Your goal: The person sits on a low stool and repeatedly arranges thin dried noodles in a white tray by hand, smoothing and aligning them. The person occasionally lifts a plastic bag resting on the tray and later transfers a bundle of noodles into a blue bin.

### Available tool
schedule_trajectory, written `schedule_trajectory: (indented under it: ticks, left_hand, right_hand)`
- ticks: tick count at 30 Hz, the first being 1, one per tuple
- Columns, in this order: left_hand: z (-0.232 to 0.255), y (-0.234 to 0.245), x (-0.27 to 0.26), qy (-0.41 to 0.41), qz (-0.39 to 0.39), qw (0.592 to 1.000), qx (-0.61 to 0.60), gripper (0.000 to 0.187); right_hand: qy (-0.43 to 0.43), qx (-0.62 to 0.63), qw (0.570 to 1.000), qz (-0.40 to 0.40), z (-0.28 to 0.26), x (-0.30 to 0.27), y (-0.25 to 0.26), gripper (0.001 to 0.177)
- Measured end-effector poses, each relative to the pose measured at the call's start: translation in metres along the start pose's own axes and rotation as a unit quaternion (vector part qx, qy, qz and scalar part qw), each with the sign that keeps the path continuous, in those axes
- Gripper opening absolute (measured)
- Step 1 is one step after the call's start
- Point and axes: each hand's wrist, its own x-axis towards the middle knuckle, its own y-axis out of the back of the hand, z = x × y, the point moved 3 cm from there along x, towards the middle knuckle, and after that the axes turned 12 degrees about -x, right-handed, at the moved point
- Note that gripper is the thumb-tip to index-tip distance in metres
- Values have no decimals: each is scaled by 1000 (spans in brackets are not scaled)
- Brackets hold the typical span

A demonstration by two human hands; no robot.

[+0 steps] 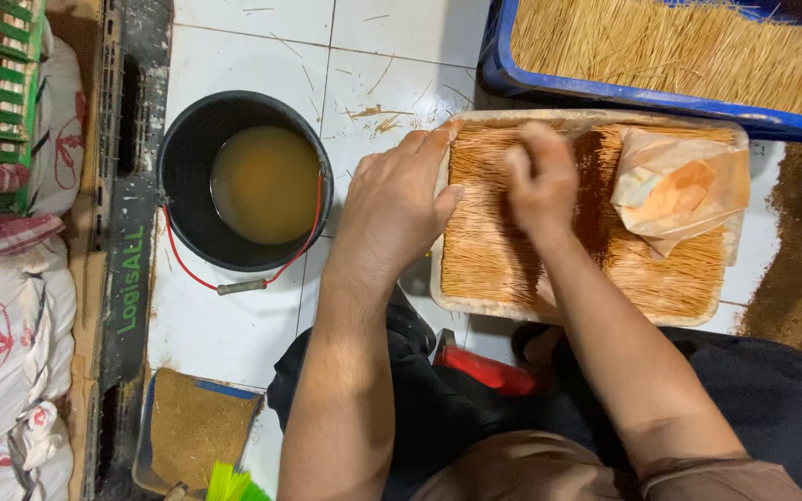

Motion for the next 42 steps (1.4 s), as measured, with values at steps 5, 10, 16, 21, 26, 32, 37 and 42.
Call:
schedule_trajectory:
  ticks: [5,10,16,21,26,32,37,42]
  left_hand:
    - [2,-5,2,16,-10,1000,1,64]
    - [3,-3,4,27,-24,999,8,64]
    - [7,-5,2,9,-11,1000,7,62]
    - [8,-2,5,49,-44,998,24,65]
    - [12,3,4,21,-33,999,28,65]
    - [14,1,2,28,-37,999,22,65]
    - [11,0,1,30,-30,999,18,63]
    - [13,0,-1,-11,-12,999,29,63]
  right_hand:
    - [-404,410,817,39,58,43,3,53]
    - [-283,481,823,-104,78,55,-17,59]
    - [-305,411,854,-98,54,30,7,75]
    - [-228,436,861,-128,26,18,26,90]
    - [-267,436,838,-191,47,4,11,88]
    - [-369,310,866,-131,59,-30,22,81]
    - [-306,311,884,-169,24,-51,41,105]
    - [-293,356,861,-218,11,-64,57,122]
